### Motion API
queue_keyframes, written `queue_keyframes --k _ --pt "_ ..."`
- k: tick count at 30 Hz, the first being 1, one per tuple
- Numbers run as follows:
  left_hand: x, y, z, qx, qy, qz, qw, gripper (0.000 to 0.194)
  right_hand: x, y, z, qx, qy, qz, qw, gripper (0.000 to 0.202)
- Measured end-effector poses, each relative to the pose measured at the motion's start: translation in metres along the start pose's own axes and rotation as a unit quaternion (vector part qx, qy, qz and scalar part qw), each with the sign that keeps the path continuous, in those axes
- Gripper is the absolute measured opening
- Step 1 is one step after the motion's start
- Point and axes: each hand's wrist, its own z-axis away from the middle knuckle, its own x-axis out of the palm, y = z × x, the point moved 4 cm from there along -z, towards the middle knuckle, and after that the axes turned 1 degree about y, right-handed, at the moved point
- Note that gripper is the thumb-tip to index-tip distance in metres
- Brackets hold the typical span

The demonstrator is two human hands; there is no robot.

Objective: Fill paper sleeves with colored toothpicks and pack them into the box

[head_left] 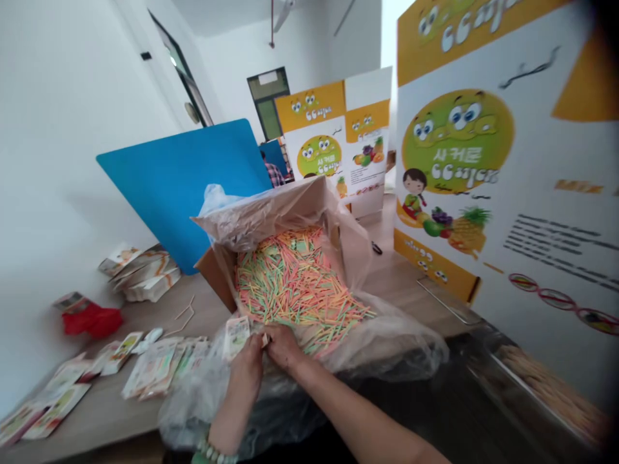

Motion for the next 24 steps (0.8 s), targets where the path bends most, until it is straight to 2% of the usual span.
queue_keyframes --k 3,6,9,12,14,16,18,19,21,24 --pt "-0.010 0.009 0.005 0.013 0.036 0.027 0.999 0.026 0.004 0.003 0.001 0.009 -0.002 0.025 1.000 0.020" --pt "-0.020 0.018 0.005 -0.008 0.080 0.028 0.996 0.021 0.011 0.007 0.004 0.040 -0.029 0.065 0.997 0.021" --pt "-0.026 0.028 -0.003 0.001 0.048 -0.030 0.998 0.019 0.019 0.009 0.007 0.038 -0.054 0.070 0.995 0.020" --pt "-0.038 0.034 -0.014 0.033 0.003 -0.096 0.995 0.014 0.024 0.012 0.010 0.037 -0.049 0.055 0.997 0.022" --pt "-0.051 0.032 -0.021 0.020 -0.005 -0.129 0.991 0.014 0.024 0.013 0.011 0.039 -0.023 0.033 0.998 0.022" --pt "-0.059 0.029 -0.025 -0.006 -0.016 -0.134 0.991 0.015 0.019 0.013 0.012 0.053 0.029 -0.008 0.998 0.021" --pt "-0.057 0.026 -0.027 -0.029 -0.049 -0.101 0.993 0.021 0.012 0.013 0.013 0.061 0.066 -0.072 0.993 0.017" --pt "-0.051 0.025 -0.026 -0.034 -0.069 -0.074 0.994 0.023 0.010 0.012 0.014 0.060 0.064 -0.108 0.990 0.016" --pt "-0.037 0.026 -0.026 -0.032 -0.098 -0.023 0.994 0.026 0.009 0.012 0.014 0.064 0.025 -0.168 0.983 0.015" --pt "-0.020 0.028 -0.027 -0.003 -0.099 0.031 0.995 0.018 0.010 0.015 0.015 0.101 -0.018 -0.190 0.977 0.017"
